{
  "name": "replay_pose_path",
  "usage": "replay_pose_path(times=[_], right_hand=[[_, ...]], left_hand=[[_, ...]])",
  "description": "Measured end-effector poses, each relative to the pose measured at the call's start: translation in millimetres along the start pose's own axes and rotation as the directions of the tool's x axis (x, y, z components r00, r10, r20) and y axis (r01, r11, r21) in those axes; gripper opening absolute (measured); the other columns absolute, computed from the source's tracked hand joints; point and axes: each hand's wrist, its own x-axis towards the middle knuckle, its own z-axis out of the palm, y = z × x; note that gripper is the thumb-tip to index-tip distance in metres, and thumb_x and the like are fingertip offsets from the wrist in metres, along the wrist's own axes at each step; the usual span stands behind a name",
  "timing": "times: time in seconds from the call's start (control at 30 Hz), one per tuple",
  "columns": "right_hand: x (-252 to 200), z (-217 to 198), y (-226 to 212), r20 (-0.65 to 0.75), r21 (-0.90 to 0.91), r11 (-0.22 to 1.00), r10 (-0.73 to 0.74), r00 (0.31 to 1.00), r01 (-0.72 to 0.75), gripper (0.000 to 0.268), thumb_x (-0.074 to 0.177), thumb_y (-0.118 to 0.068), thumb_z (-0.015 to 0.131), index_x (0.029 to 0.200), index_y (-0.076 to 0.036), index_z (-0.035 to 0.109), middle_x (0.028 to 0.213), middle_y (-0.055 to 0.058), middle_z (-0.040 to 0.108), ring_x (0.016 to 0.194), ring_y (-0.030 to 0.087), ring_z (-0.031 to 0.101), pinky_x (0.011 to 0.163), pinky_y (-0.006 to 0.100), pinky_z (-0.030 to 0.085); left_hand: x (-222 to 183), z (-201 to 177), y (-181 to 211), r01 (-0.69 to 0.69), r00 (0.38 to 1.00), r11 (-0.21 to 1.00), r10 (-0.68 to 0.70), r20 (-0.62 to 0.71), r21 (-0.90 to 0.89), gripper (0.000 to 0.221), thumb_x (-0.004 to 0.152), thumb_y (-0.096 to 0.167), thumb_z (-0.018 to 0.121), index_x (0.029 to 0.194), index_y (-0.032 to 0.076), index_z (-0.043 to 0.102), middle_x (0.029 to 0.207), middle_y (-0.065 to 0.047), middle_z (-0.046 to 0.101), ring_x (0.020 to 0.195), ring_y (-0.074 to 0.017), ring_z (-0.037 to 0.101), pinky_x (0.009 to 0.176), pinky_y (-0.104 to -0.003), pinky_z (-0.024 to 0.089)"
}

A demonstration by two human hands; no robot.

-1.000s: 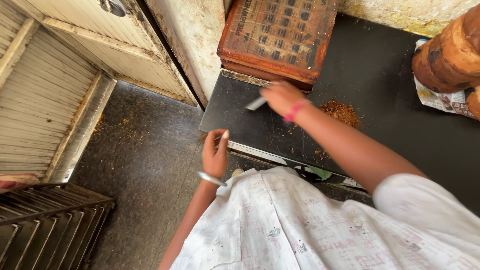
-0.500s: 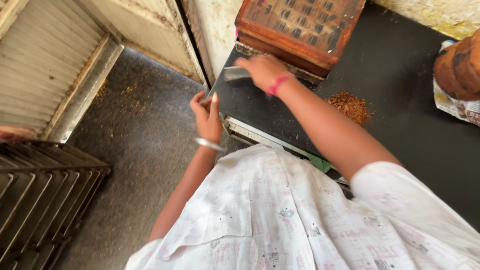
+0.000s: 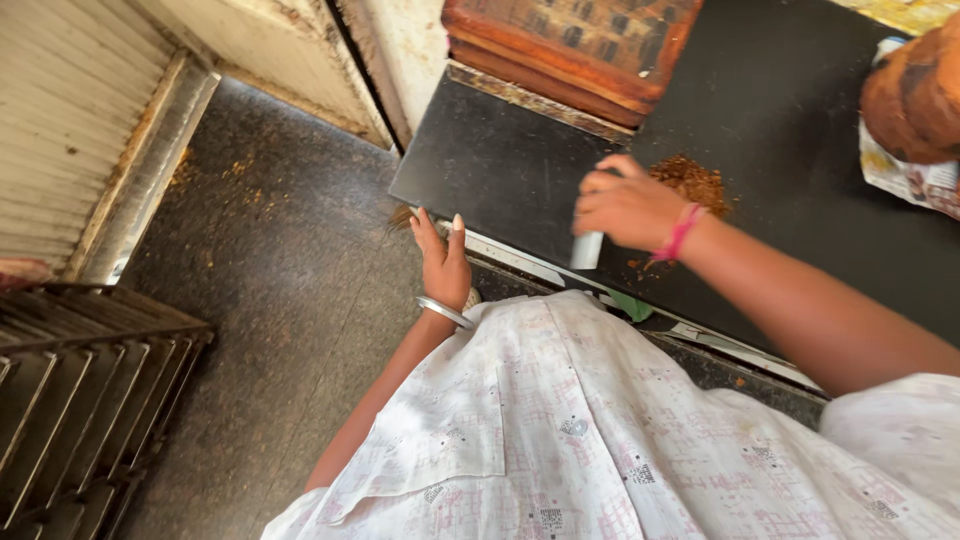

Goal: The person cleans a table by hand using a scrap of paper, wiping crumbs and debris into a pile.

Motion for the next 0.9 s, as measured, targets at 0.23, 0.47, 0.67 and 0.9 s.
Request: replay_pose_path(times=[0.23,0.47,0.67,0.9], right_hand=[[-18.2,-3.2,14.3,-0.117,-0.01,0.989,0.145,0.982,-0.148,0.039,0.07,0.001,0.066,0.097,-0.025,0.078,0.098,-0.006,0.07,0.117,0.018,0.058,0.119,0.053,0.026],[24.2,16.6,-23.0,-0.112,-0.015,1.0,0.025,0.993,-0.027,0.015,0.082,-0.01,0.068,0.084,-0.022,0.077,0.088,-0.006,0.067,0.109,0.018,0.059,0.12,0.055,0.027],[-88.0,11.9,-5.1,-0.106,-0.101,0.994,0.041,0.993,-0.052,0.018,0.078,-0.014,0.072,0.093,-0.023,0.076,0.1,-0.007,0.072,0.118,0.017,0.06,0.121,0.053,0.028],[-135.2,-1.1,-27.2,-0.451,0.145,0.899,0.431,0.781,-0.413,0.018,0.085,-0.02,0.076,0.102,-0.023,0.079,0.111,-0.004,0.075,0.117,0.019,0.06,0.118,0.051,0.03]], left_hand=[[-0.4,18.3,22.6,-0.11,0.994,0.993,0.111,-0.006,0.05,0.089,0.105,0.047,0.054,0.163,-0.003,0.007,0.169,-0.033,-0.002,0.159,-0.0461,-0.006,0.127,-0.052,0.004],[-4.3,26.5,45.9,-0.15,0.988,0.986,0.148,0.031,0.066,0.089,0.106,0.047,0.052,0.163,-0.003,0.007,0.17,-0.033,-0.001,0.159,-0.0474,-0.005,0.128,-0.053,0.004],[-11.5,22.9,37.9,-0.207,0.978,0.974,0.204,0.051,0.086,0.083,0.107,0.041,0.055,0.164,-0.001,0.012,0.171,-0.032,0.003,0.161,-0.0466,-0.004,0.128,-0.054,0.007],[-1.6,29.1,48.0,-0.192,0.981,0.953,0.181,0.07,0.235,0.077,0.105,0.042,0.059,0.161,0.002,0.024,0.171,-0.031,0.003,0.16,-0.0464,-0.005,0.122,-0.063,0.009]])
